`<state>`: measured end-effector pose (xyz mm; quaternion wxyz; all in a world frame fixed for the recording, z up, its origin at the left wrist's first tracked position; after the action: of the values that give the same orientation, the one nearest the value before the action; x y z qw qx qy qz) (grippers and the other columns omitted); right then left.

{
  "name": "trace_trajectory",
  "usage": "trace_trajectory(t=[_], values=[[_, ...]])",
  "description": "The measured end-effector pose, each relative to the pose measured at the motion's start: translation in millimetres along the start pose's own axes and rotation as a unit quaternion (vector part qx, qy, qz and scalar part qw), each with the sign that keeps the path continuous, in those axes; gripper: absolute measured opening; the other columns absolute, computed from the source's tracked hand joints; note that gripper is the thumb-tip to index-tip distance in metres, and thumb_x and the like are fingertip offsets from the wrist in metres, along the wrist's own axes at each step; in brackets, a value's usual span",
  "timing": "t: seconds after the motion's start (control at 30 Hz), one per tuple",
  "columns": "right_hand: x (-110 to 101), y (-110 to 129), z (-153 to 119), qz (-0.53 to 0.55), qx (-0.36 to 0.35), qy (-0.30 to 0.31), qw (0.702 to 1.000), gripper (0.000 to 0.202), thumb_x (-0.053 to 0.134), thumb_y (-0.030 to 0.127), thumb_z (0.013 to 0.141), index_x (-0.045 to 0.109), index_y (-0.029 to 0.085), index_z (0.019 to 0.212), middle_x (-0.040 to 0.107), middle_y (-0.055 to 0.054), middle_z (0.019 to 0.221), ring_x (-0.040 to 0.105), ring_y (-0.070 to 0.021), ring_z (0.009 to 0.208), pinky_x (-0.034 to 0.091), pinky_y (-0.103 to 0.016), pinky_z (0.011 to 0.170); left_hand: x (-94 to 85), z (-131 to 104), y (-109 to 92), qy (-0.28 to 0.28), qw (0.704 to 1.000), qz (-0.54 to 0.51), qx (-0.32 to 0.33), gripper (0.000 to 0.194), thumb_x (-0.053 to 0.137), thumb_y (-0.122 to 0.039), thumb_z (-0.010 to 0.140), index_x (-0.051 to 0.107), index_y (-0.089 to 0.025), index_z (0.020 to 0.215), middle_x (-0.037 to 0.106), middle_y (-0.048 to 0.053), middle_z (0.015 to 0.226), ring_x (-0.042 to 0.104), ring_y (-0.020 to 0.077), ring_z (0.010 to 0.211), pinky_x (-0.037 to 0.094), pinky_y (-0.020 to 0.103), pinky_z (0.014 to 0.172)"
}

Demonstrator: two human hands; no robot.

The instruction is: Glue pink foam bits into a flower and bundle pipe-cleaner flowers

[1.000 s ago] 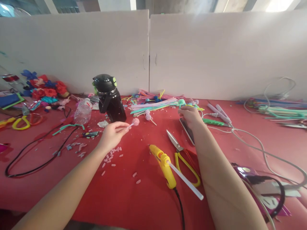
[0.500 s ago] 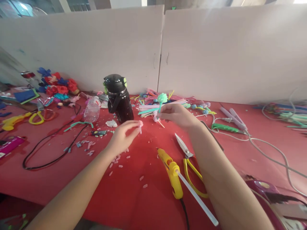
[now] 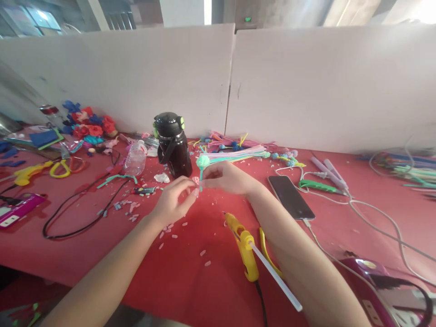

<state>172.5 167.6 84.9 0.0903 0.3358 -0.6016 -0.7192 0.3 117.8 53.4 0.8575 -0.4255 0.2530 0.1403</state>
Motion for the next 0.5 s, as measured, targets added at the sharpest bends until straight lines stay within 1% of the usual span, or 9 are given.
trace_trajectory(t=[0.17,0.3,0.37,0.43,0.47,0.5], values=[[6.2,-9.5,3.3,-0.007,-0.018,0.003,1.000,0.024,0.079,0.041,0.077,0.071,0.019,0.073,0.055,0.004,0.067,0.044,-0.0121,0.067,0.035,-0.029,0.064,3.1,0.1,2.2,0.010,1.000,-0.015,0.002,0.012,0.058,-0.030,0.101,0.066,-0.022,0.096,0.065,0.006,0.095,0.064,0.0194,0.087,0.047,0.029,0.084],[11.4,-8.5,3.7,0.005,-0.030,-0.028,0.999,0.027,0.080,0.044,0.075,0.072,0.018,0.073,0.060,0.001,0.071,0.048,-0.0128,0.069,0.039,-0.029,0.066,5.5,2.1,2.3,-0.001,1.000,-0.014,0.013,0.012,0.059,-0.027,0.100,0.062,-0.022,0.090,0.062,0.004,0.086,0.061,0.0168,0.079,0.045,0.026,0.074],[8.6,-8.7,2.3,-0.016,-0.042,-0.026,0.999,0.027,0.078,0.045,0.077,0.074,0.019,0.074,0.064,0.000,0.074,0.052,-0.0139,0.070,0.042,-0.030,0.068,7.6,2.8,4.1,-0.001,1.000,-0.012,0.015,0.015,0.058,-0.028,0.101,0.059,-0.021,0.087,0.060,0.002,0.082,0.057,0.0153,0.074,0.043,0.026,0.069],[-4.1,-16.9,0.0,-0.064,-0.039,0.002,0.997,0.026,0.076,0.045,0.079,0.080,0.020,0.084,0.071,-0.002,0.081,0.059,-0.0163,0.076,0.048,-0.031,0.072,9.6,2.9,8.0,0.000,1.000,-0.013,0.007,0.021,0.057,-0.030,0.102,0.056,-0.021,0.083,0.057,0.000,0.078,0.055,0.0144,0.070,0.042,0.026,0.067],[-16.2,-25.7,-1.3,-0.098,-0.027,0.012,0.995,0.027,0.076,0.045,0.080,0.082,0.021,0.091,0.075,-0.003,0.087,0.063,-0.0180,0.080,0.050,-0.032,0.075,10.5,2.9,10.5,0.000,1.000,-0.014,0.000,0.023,0.056,-0.032,0.102,0.055,-0.021,0.082,0.056,0.000,0.077,0.054,0.0142,0.069,0.041,0.026,0.067],[-34.3,-38.4,-2.6,-0.134,0.003,0.000,0.991,0.030,0.077,0.045,0.078,0.084,0.022,0.098,0.078,-0.004,0.095,0.067,-0.0202,0.085,0.053,-0.032,0.078,11.2,3.0,13.0,-0.001,1.000,-0.013,-0.008,0.024,0.056,-0.033,0.103,0.054,-0.021,0.082,0.056,-0.001,0.077,0.054,0.0143,0.069,0.042,0.026,0.067]])
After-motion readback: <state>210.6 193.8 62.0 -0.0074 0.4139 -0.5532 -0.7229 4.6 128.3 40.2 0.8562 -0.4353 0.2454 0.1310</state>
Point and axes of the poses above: each hand's wrist, its own z-axis towards the middle knuckle, its own x-axis out of the palm, y = z × x, the point moved 5 cm from there along z, towards the middle knuckle
